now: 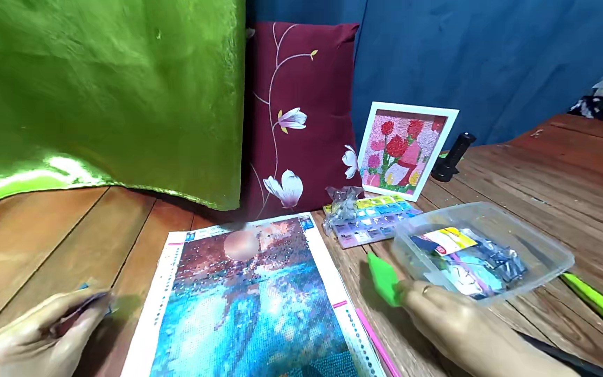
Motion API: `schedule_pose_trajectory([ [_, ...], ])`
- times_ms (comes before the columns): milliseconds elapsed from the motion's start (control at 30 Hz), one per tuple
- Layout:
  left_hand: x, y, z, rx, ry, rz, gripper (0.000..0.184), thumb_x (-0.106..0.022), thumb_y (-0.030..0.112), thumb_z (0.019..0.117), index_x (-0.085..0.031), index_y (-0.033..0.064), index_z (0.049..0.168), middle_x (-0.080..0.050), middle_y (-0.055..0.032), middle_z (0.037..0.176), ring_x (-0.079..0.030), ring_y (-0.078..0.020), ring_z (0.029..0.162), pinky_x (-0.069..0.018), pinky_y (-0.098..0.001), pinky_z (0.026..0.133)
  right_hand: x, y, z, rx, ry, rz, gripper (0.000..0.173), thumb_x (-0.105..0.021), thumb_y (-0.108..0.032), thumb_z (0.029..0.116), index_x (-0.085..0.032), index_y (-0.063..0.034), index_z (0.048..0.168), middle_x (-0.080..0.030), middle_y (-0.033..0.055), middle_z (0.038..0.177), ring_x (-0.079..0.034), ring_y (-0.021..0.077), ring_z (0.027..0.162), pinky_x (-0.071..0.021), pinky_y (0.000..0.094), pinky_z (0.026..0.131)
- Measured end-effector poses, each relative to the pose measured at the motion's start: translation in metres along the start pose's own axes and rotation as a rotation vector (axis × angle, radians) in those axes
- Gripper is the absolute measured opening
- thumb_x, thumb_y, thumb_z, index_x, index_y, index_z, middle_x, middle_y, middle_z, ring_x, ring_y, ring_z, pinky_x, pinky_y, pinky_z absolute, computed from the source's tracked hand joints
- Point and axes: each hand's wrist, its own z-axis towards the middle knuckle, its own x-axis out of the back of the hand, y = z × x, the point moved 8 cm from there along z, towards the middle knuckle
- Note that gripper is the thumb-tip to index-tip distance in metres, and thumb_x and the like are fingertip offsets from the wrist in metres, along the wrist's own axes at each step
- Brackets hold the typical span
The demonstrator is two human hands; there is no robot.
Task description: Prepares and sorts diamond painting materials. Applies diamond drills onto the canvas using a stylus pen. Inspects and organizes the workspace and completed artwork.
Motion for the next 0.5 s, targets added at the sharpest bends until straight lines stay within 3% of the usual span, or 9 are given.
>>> schedule_pose_trajectory([
  [133,0.0,0.002,0.0,0.01,0.005,0.029,0.022,-0.059,0.002,0.0889,-0.068,-0.018,0.093,-0.07,-0.0289,0.09,-0.069,-0.0163,0.082,-0.0555,-0.0257,0.078,-0.024,-0.009,-0.015,0.101,-0.083,-0.013,0.017,-0.053,0.001,0.0926,-0.065,-0.0067,0.083,-0.074,0.012,0.094,-0.075,0.0221,0.085,-0.0606,0.0291,0.068],
  [200,0.0,0.002,0.001,0.013,0.011,0.033,0.022,-0.06,0.002,0.0893,-0.068,-0.0187,0.094,-0.07,-0.0295,0.09,-0.069,-0.0173,0.082,-0.0557,-0.0262,0.078,-0.027,-0.003,-0.018,0.038,-0.102,0.063,0.019,-0.054,0.002,0.0887,-0.07,-0.0073,0.086,-0.075,0.0106,0.1,-0.075,0.0232,0.092,-0.0609,0.0302,0.076],
  [267,-0.001,0.002,0.001,0.016,0.014,0.036,0.023,-0.06,0.002,0.0898,-0.067,-0.0199,0.094,-0.069,-0.0303,0.09,-0.068,-0.0178,0.082,-0.0554,-0.0269,0.079,-0.023,0.005,-0.016,-0.06,-0.082,0.164,0.023,-0.052,-0.004,0.0914,-0.074,-0.0097,0.092,-0.075,0.0075,0.102,-0.072,0.0231,0.096,-0.0582,0.03,0.084],
  [400,-0.001,0.002,0.001,-0.004,0.04,0.024,0.025,-0.059,0.002,0.0882,-0.064,-0.0225,0.092,-0.068,-0.0313,0.088,-0.067,-0.0162,0.079,-0.0543,-0.0254,0.077,-0.028,0.012,-0.004,-0.252,-0.055,0.225,0.025,-0.055,-0.017,0.0919,-0.079,-0.0126,0.097,-0.073,0.0062,0.094,-0.069,0.0232,0.089,-0.0571,0.0331,0.077],
  [500,-0.001,0.0,0.001,0.007,0.042,0.023,0.024,-0.059,0.002,0.0877,-0.065,-0.0215,0.091,-0.068,-0.03,0.087,-0.067,-0.0135,0.079,-0.0537,-0.023,0.076,-0.04,0.004,0.004,-0.306,-0.146,0.276,0.03,-0.055,-0.024,0.0955,-0.08,-0.0103,0.106,-0.072,0.0109,0.097,-0.069,0.0285,0.092,-0.058,0.0395,0.08],
])
